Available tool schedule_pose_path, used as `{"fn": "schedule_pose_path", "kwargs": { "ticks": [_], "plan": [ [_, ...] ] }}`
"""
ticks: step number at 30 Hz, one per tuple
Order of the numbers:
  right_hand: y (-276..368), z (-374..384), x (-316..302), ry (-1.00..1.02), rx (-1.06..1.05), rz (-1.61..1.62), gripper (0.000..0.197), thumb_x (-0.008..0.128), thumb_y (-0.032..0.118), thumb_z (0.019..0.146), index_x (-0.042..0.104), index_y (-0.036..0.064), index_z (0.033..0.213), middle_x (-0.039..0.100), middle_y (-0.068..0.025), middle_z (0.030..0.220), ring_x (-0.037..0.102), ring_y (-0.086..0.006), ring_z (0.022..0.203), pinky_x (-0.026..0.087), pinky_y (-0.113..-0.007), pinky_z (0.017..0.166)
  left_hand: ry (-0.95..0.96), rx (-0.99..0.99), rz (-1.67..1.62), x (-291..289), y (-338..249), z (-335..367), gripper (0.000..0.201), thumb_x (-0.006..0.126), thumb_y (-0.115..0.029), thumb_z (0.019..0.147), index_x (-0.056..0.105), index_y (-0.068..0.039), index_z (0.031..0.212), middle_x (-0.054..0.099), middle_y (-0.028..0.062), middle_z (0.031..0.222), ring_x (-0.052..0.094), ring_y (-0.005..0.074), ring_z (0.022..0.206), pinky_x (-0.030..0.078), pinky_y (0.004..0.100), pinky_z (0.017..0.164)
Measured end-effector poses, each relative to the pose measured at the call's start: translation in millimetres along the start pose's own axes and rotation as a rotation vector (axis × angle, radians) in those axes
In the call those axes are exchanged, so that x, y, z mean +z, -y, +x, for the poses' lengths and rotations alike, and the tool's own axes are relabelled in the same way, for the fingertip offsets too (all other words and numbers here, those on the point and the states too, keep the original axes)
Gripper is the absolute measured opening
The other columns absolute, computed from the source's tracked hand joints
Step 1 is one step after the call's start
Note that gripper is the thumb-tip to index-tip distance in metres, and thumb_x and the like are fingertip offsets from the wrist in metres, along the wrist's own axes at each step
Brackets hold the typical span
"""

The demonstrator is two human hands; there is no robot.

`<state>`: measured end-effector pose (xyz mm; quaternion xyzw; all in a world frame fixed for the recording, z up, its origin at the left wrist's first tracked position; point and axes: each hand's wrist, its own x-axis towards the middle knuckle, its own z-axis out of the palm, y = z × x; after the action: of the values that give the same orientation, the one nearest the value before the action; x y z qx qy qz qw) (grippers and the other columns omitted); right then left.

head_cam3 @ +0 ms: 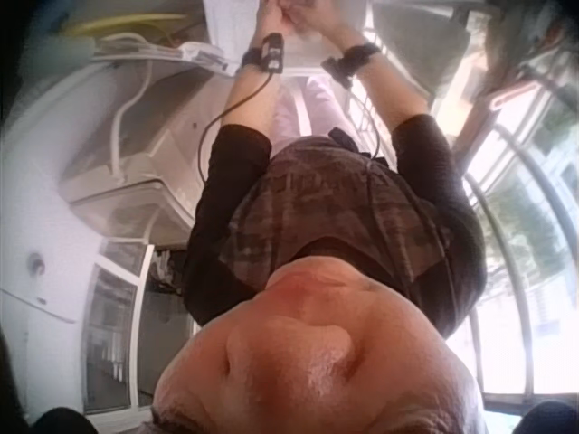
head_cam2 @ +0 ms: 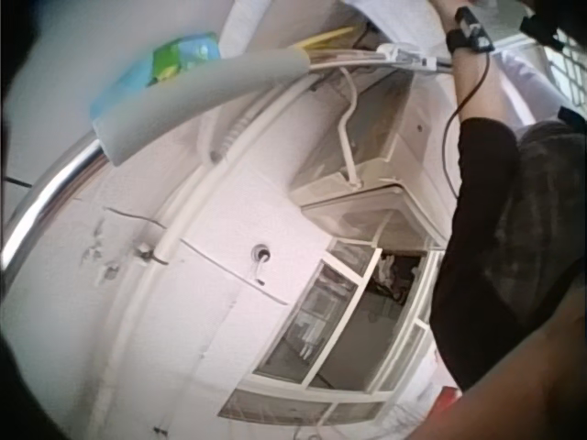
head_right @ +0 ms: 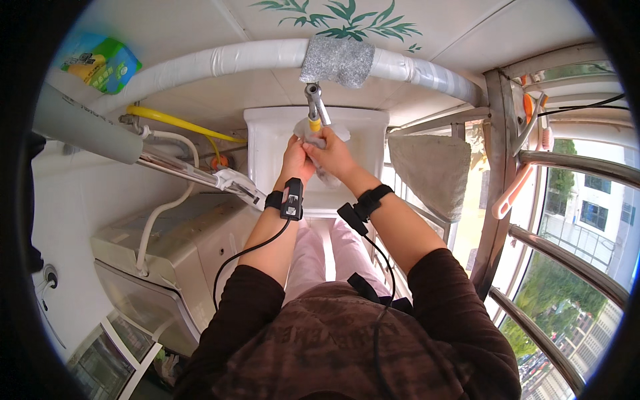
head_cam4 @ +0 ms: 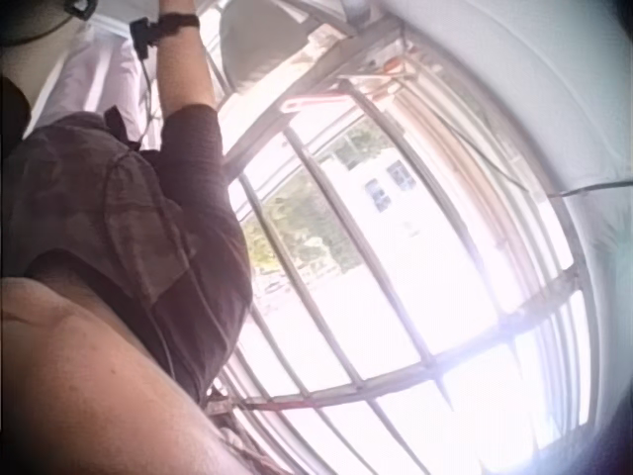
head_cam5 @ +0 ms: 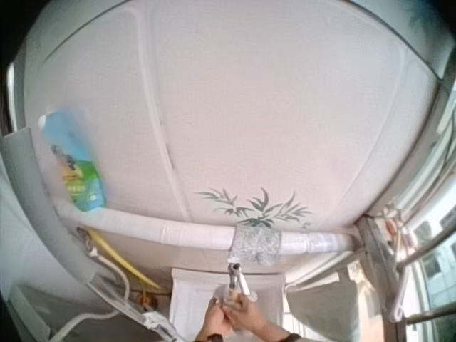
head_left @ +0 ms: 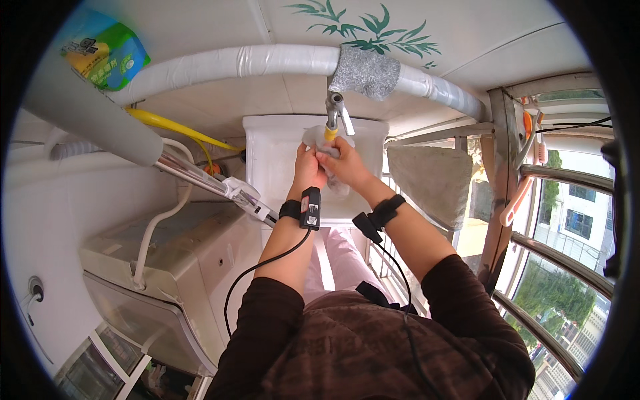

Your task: The person wipes a metal balcony railing with a white cloth, then rinses the cloth under a tap and wrings it out. The person continues wiping the railing and rinsing the cloth repeatedly.

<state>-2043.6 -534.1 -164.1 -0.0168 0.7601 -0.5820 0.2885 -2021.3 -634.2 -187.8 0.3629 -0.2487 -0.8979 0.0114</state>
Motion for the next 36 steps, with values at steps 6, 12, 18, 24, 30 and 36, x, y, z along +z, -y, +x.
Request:
{"fn": "schedule_pose_path", "kwargs": {
  "ticks": [6,12,18,24,30,36],
  "plan": [
    [-12.7,3.8,6.8,-0.133,-0.289,-0.228,0.033,0.056,0.036,0.090,0.056,0.0037,0.095,0.062,-0.0128,0.077,0.058,-0.0242,0.067,0.047,-0.037,0.063,-0.012,-0.092,0.004,7.1,8.3,-3.6,0.027,0.044,-0.025,0.095,0.050,-0.001,0.107,0.058,0.0078,0.097,0.059,0.0197,0.086,0.051,0.0328,0.074],
    [-45.5,26.9,-32.5,-0.179,0.083,-0.092,0.031,0.049,0.030,0.096,0.058,0.0029,0.106,0.060,-0.0103,0.078,0.056,-0.0142,0.076,0.045,-0.028,0.068,0.010,0.044,0.185,19.2,13.6,-17.2,0.026,0.045,-0.031,0.097,0.045,-0.010,0.111,0.054,0.0067,0.109,0.054,0.0182,0.098,0.044,0.0362,0.079],
    [-40.6,-3.8,-34.3,0.102,0.022,0.365,0.019,0.062,0.020,0.089,0.056,0.0061,0.102,0.060,-0.0011,0.089,0.053,-0.0103,0.077,0.045,-0.028,0.068,0.038,0.003,0.033,-1.0,-18.5,-18.1,0.027,0.042,-0.032,0.098,0.041,-0.014,0.118,0.050,0.0064,0.117,0.049,0.0231,0.111,0.037,0.0460,0.097],
    [-7.9,-10.3,8.6,-0.020,-0.089,0.118,0.022,0.061,0.025,0.088,0.054,0.0057,0.096,0.062,-0.0105,0.084,0.059,-0.0211,0.075,0.047,-0.033,0.068,-0.077,-0.115,0.164,-8.5,-7.0,7.3,0.031,0.050,-0.031,0.095,0.044,-0.005,0.110,0.052,0.0100,0.104,0.055,0.0218,0.096,0.049,0.0399,0.079],
    [-24.2,11.5,5.3,-0.169,-0.208,-0.369,0.040,0.046,0.041,0.093,0.057,0.0027,0.087,0.061,-0.0195,0.073,0.059,-0.0383,0.070,0.047,-0.043,0.065,-0.146,0.005,0.062,8.6,7.8,0.9,0.038,0.048,-0.034,0.096,0.046,0.001,0.112,0.055,0.0100,0.102,0.057,0.0210,0.091,0.048,0.0355,0.082],
    [-35.8,32.8,-35.2,-0.084,0.024,-0.164,0.032,0.051,0.035,0.093,0.062,0.0066,0.101,0.065,-0.0152,0.088,0.062,-0.0297,0.081,0.047,-0.037,0.072,0.033,-0.033,-0.050,19.1,-0.2,-8.2,0.029,0.045,-0.032,0.097,0.048,-0.010,0.115,0.054,0.0070,0.114,0.051,0.0207,0.110,0.043,0.0391,0.092]
  ]
}}
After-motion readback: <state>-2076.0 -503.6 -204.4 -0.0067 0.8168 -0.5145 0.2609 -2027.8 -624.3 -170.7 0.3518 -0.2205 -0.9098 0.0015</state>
